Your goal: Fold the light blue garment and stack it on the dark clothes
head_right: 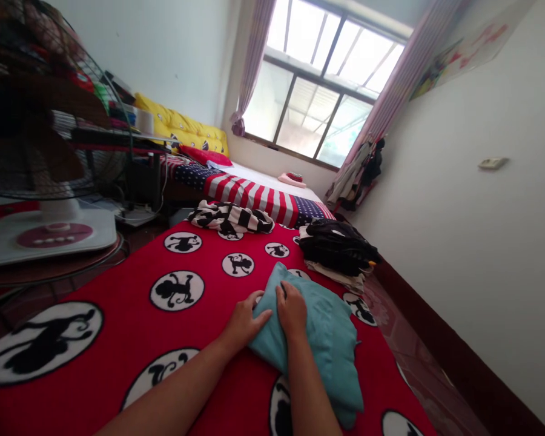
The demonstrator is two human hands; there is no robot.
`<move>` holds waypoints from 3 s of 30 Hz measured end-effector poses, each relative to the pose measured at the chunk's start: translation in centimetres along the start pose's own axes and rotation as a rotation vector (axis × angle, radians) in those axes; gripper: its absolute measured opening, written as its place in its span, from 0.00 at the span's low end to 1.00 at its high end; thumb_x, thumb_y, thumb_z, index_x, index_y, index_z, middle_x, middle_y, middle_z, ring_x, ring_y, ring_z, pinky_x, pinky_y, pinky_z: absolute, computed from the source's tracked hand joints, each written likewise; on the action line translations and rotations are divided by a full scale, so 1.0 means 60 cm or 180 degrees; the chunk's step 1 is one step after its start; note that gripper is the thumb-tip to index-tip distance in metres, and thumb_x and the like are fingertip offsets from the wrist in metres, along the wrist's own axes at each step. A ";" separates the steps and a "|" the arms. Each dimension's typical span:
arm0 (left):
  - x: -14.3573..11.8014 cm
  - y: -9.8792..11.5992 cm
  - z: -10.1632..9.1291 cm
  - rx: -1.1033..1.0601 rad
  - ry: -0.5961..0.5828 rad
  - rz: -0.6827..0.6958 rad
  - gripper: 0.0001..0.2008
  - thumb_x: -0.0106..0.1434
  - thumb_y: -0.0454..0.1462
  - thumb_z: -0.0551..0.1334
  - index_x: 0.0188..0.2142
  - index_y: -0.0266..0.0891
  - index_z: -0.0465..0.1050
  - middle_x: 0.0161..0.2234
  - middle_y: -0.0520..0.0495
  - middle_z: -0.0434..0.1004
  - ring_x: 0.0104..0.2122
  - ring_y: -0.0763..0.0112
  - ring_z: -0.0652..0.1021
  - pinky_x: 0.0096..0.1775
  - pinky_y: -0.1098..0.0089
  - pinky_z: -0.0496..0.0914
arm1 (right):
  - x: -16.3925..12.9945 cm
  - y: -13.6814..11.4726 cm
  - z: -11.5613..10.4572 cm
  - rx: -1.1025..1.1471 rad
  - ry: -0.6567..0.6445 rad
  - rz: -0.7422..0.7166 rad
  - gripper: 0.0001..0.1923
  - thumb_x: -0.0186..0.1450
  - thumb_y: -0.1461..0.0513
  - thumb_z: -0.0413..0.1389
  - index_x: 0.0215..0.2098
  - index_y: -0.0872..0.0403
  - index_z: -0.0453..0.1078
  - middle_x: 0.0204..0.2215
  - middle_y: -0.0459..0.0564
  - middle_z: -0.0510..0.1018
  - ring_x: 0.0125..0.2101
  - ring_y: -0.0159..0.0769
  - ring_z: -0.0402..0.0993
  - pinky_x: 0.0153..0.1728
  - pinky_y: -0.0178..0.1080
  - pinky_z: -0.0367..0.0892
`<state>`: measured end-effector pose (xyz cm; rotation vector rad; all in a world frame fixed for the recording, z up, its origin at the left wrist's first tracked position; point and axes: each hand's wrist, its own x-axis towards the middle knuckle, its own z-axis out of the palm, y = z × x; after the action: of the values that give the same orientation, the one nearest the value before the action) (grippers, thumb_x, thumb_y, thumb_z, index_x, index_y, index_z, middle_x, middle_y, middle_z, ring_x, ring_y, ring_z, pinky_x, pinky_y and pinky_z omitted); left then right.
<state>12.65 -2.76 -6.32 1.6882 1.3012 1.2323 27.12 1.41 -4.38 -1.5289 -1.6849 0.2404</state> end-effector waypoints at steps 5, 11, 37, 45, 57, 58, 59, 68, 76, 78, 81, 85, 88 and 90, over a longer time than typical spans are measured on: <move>0.000 0.000 -0.002 -0.0043 -0.0009 0.0070 0.22 0.58 0.40 0.63 0.52 0.36 0.68 0.43 0.42 0.80 0.42 0.61 0.79 0.45 0.65 0.72 | -0.003 0.001 -0.007 -0.0121 0.0095 -0.0119 0.18 0.64 0.55 0.49 0.44 0.55 0.76 0.42 0.54 0.80 0.45 0.45 0.74 0.50 0.46 0.64; 0.002 -0.003 -0.003 -0.0134 -0.0045 0.0084 0.22 0.58 0.39 0.63 0.52 0.35 0.68 0.42 0.41 0.80 0.42 0.61 0.79 0.45 0.65 0.71 | -0.001 0.004 -0.006 -0.0162 0.0138 -0.0140 0.17 0.65 0.56 0.49 0.42 0.55 0.76 0.40 0.54 0.81 0.43 0.43 0.75 0.48 0.44 0.65; 0.004 -0.008 0.000 -0.0242 -0.0049 0.0053 0.23 0.58 0.39 0.64 0.52 0.34 0.68 0.42 0.39 0.79 0.42 0.59 0.79 0.46 0.65 0.71 | 0.001 0.012 -0.003 -0.0208 0.0145 -0.0141 0.18 0.64 0.56 0.48 0.41 0.55 0.76 0.40 0.53 0.81 0.43 0.45 0.75 0.48 0.44 0.66; 0.004 -0.008 0.001 -0.0229 -0.0017 0.0082 0.23 0.57 0.39 0.64 0.52 0.34 0.69 0.42 0.39 0.80 0.42 0.59 0.79 0.45 0.65 0.71 | 0.000 0.012 -0.004 -0.0200 0.0148 -0.0154 0.18 0.64 0.56 0.48 0.41 0.54 0.76 0.40 0.53 0.81 0.43 0.44 0.75 0.48 0.44 0.66; 0.006 -0.012 0.003 -0.0229 -0.0028 0.0106 0.23 0.58 0.39 0.63 0.52 0.34 0.68 0.42 0.39 0.80 0.42 0.59 0.79 0.45 0.64 0.71 | 0.000 0.010 -0.005 -0.0205 0.0148 -0.0129 0.18 0.64 0.56 0.48 0.42 0.55 0.76 0.40 0.53 0.81 0.43 0.44 0.75 0.48 0.44 0.66; 0.006 -0.011 0.003 -0.0215 -0.0023 0.0104 0.23 0.58 0.39 0.63 0.52 0.34 0.68 0.42 0.39 0.80 0.42 0.59 0.79 0.45 0.64 0.71 | 0.000 0.009 -0.005 -0.0200 0.0150 -0.0130 0.18 0.64 0.56 0.48 0.42 0.55 0.76 0.40 0.53 0.81 0.43 0.44 0.75 0.48 0.44 0.66; 0.005 -0.011 0.002 -0.0202 -0.0018 0.0097 0.23 0.57 0.39 0.63 0.52 0.34 0.68 0.42 0.39 0.80 0.42 0.59 0.79 0.45 0.64 0.71 | 0.000 0.009 -0.005 -0.0197 0.0150 -0.0134 0.18 0.64 0.56 0.48 0.42 0.55 0.76 0.40 0.53 0.81 0.43 0.44 0.75 0.48 0.44 0.66; 0.005 -0.009 0.001 -0.0229 -0.0014 0.0085 0.22 0.58 0.39 0.63 0.52 0.36 0.68 0.42 0.41 0.80 0.41 0.61 0.79 0.45 0.65 0.71 | 0.000 0.012 -0.004 -0.0196 0.0166 -0.0137 0.18 0.64 0.56 0.48 0.41 0.55 0.76 0.40 0.53 0.81 0.43 0.44 0.75 0.49 0.44 0.66; 0.004 -0.007 -0.001 -0.0234 -0.0034 0.0074 0.23 0.58 0.39 0.63 0.52 0.35 0.68 0.41 0.40 0.80 0.42 0.60 0.79 0.45 0.66 0.71 | 0.000 0.013 -0.004 -0.0196 0.0159 -0.0150 0.17 0.64 0.56 0.48 0.41 0.54 0.76 0.39 0.53 0.81 0.42 0.42 0.75 0.48 0.43 0.66; 0.003 -0.006 -0.001 -0.0214 -0.0036 0.0064 0.23 0.58 0.39 0.64 0.52 0.35 0.68 0.41 0.40 0.80 0.42 0.60 0.79 0.45 0.66 0.71 | 0.000 0.013 -0.004 -0.0193 0.0146 -0.0145 0.17 0.64 0.56 0.48 0.41 0.54 0.76 0.39 0.53 0.81 0.42 0.42 0.75 0.48 0.43 0.66; 0.003 -0.006 0.000 -0.0200 -0.0046 0.0053 0.22 0.58 0.39 0.63 0.52 0.35 0.68 0.41 0.40 0.80 0.42 0.60 0.79 0.45 0.65 0.71 | -0.001 0.012 -0.004 -0.0195 0.0143 -0.0157 0.18 0.64 0.56 0.48 0.42 0.55 0.76 0.39 0.53 0.81 0.42 0.42 0.75 0.49 0.43 0.66; 0.004 -0.007 0.000 -0.0218 -0.0032 0.0068 0.22 0.57 0.38 0.64 0.52 0.35 0.68 0.41 0.40 0.80 0.41 0.60 0.79 0.45 0.64 0.71 | -0.001 0.014 -0.004 -0.0194 0.0165 -0.0162 0.17 0.64 0.56 0.48 0.41 0.54 0.76 0.39 0.53 0.81 0.42 0.43 0.75 0.48 0.43 0.66; 0.005 -0.007 0.000 -0.0234 -0.0037 0.0062 0.22 0.57 0.39 0.64 0.51 0.36 0.68 0.41 0.41 0.80 0.42 0.60 0.79 0.45 0.64 0.71 | 0.000 0.014 -0.004 -0.0184 0.0153 -0.0139 0.17 0.64 0.56 0.48 0.41 0.54 0.76 0.40 0.53 0.81 0.42 0.43 0.75 0.48 0.44 0.67; 0.005 -0.007 -0.001 -0.0224 -0.0038 0.0054 0.22 0.57 0.39 0.64 0.51 0.36 0.69 0.40 0.41 0.80 0.43 0.60 0.79 0.45 0.64 0.71 | 0.000 0.014 -0.004 -0.0167 0.0155 -0.0149 0.18 0.64 0.56 0.48 0.41 0.54 0.76 0.40 0.53 0.81 0.42 0.43 0.75 0.48 0.44 0.67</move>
<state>12.49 -2.37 -6.57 1.6575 1.2248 1.2613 27.90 1.52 -4.76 -1.5194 -1.6984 0.1344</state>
